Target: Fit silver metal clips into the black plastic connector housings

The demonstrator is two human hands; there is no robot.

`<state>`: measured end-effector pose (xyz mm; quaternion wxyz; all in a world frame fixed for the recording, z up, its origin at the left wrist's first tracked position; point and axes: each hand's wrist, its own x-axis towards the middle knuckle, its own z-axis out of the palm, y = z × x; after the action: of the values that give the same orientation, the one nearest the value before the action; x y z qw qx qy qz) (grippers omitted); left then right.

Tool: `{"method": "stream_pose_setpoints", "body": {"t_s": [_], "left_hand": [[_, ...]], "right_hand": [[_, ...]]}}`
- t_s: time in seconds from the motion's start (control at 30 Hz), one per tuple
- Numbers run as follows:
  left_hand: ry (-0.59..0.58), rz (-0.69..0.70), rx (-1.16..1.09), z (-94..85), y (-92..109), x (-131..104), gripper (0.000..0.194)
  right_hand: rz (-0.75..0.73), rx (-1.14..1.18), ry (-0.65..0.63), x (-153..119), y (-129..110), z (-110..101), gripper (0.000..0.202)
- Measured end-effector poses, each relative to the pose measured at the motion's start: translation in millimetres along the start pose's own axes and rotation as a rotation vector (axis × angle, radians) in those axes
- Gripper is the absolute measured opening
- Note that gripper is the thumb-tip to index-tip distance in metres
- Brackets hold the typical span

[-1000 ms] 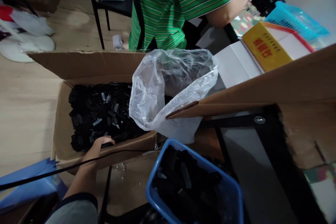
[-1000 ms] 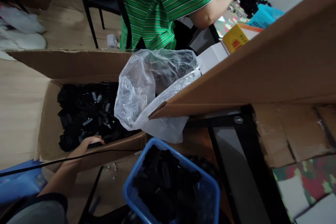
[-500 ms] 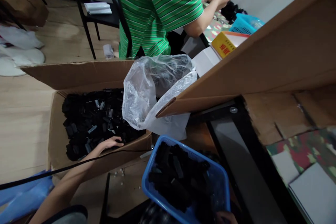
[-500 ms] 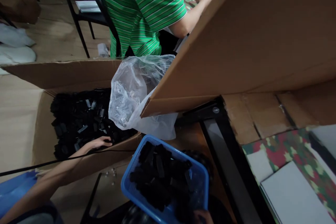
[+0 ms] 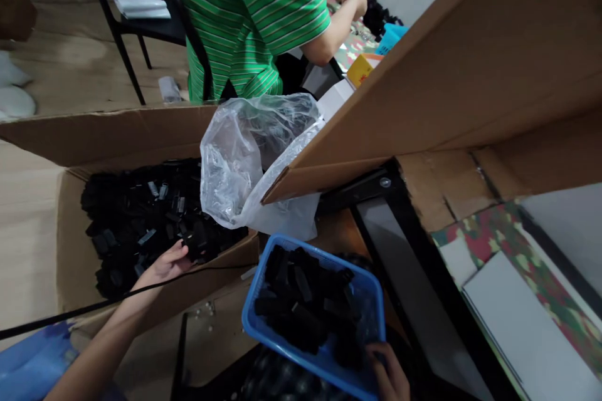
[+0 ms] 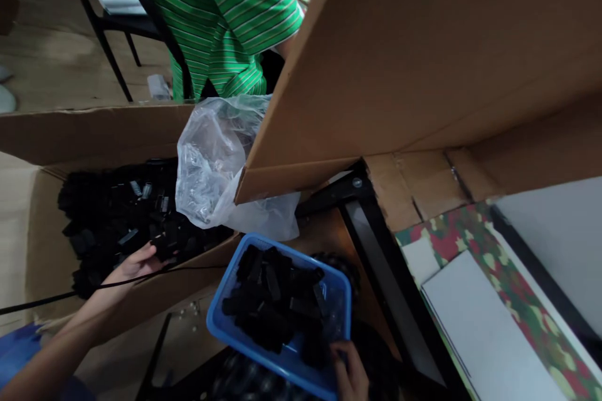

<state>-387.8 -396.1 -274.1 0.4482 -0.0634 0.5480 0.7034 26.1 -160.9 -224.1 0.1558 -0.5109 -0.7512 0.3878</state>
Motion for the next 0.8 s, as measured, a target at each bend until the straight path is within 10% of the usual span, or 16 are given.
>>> {"method": "stream_pose_setpoints", "body": {"t_s": [0.2, 0.37, 0.53, 0.8], "left_hand": [[-0.744, 0.254, 0.474, 97.2, 59.4, -8.6, 0.042], [-1.417, 0.717, 0.989, 221.7, 37.1, -23.5, 0.039], [-1.391, 0.980, 1.528, 269.7, -7.6, -38.2, 0.071], [-1.245, 1.024, 1.553, 248.4, -19.2, -38.0, 0.091]], "right_hand": [[-0.075, 0.037, 0.062, 10.7, -13.4, 5.4, 0.035], [-0.063, 0.052, 0.081, 15.3, -19.9, 9.2, 0.029], [-0.044, 0.068, 0.090, 16.3, -19.2, 7.2, 0.025], [-0.009, 0.093, 0.073, 17.2, -20.0, 6.6, 0.021]]}}
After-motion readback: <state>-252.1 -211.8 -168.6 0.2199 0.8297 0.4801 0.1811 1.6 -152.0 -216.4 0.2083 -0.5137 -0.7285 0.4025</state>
